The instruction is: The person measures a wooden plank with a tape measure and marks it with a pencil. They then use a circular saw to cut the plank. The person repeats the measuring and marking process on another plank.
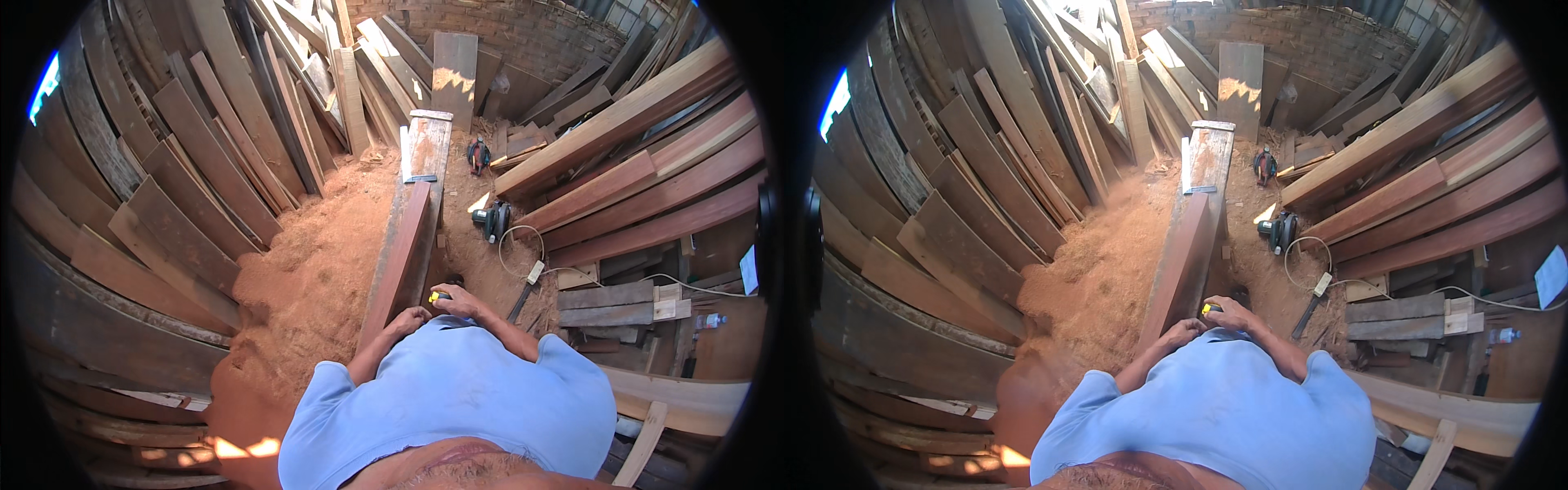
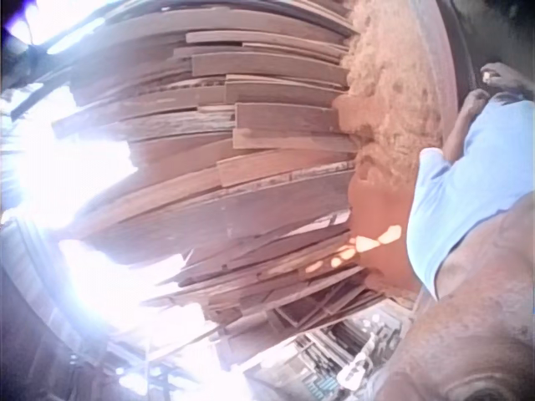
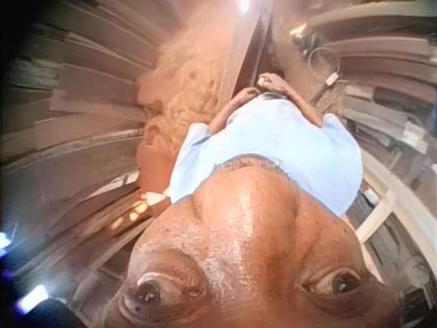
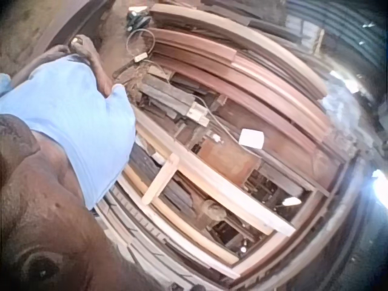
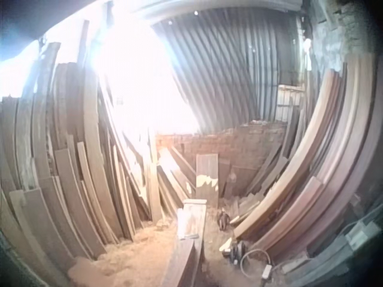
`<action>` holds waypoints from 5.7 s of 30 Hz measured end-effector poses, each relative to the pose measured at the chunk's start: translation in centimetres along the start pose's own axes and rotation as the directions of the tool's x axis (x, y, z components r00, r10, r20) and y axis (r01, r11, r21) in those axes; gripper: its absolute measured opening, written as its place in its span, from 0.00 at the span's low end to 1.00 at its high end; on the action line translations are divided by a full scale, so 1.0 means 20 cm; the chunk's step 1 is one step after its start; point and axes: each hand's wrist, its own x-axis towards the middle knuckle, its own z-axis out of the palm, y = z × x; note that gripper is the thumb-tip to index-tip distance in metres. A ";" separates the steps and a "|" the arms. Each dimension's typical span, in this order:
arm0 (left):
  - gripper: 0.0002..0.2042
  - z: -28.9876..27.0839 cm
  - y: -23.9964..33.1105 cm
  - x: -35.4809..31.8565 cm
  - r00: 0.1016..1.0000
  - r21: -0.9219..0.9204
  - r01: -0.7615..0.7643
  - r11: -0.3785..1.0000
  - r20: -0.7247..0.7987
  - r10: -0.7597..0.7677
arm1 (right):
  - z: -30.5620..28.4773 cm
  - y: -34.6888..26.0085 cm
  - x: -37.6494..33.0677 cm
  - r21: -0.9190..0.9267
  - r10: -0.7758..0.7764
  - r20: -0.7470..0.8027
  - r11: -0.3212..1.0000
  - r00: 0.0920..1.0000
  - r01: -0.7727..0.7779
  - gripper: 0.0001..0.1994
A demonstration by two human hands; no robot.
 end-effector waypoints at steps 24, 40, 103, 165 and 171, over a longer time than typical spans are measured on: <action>0.21 0.48 0.48 0.55 0.849 -0.213 0.248 0.945 0.518 -0.106 | -0.36 0.62 -0.71 0.470 0.329 -0.420 0.876 0.846 -0.107 0.25; 0.21 0.97 1.02 1.13 0.812 -0.114 0.228 0.967 0.570 -0.124 | -1.22 1.08 -0.96 0.470 0.321 -0.593 0.883 0.738 -0.006 0.24; 0.19 1.14 1.49 2.19 0.487 0.590 -0.414 0.693 0.787 -0.379 | -1.46 1.05 -0.80 0.592 0.548 -0.701 0.804 0.457 -0.055 0.27; 0.19 0.77 1.59 2.55 0.873 0.364 -0.258 0.895 0.486 0.054 | -1.52 0.96 -0.67 0.632 0.577 -0.707 0.775 0.408 -0.002 0.34; 0.15 0.92 1.78 2.26 0.700 0.077 0.215 0.974 0.683 -0.208 | -1.54 0.98 -0.58 0.547 0.527 -0.762 0.835 0.377 -0.060 0.36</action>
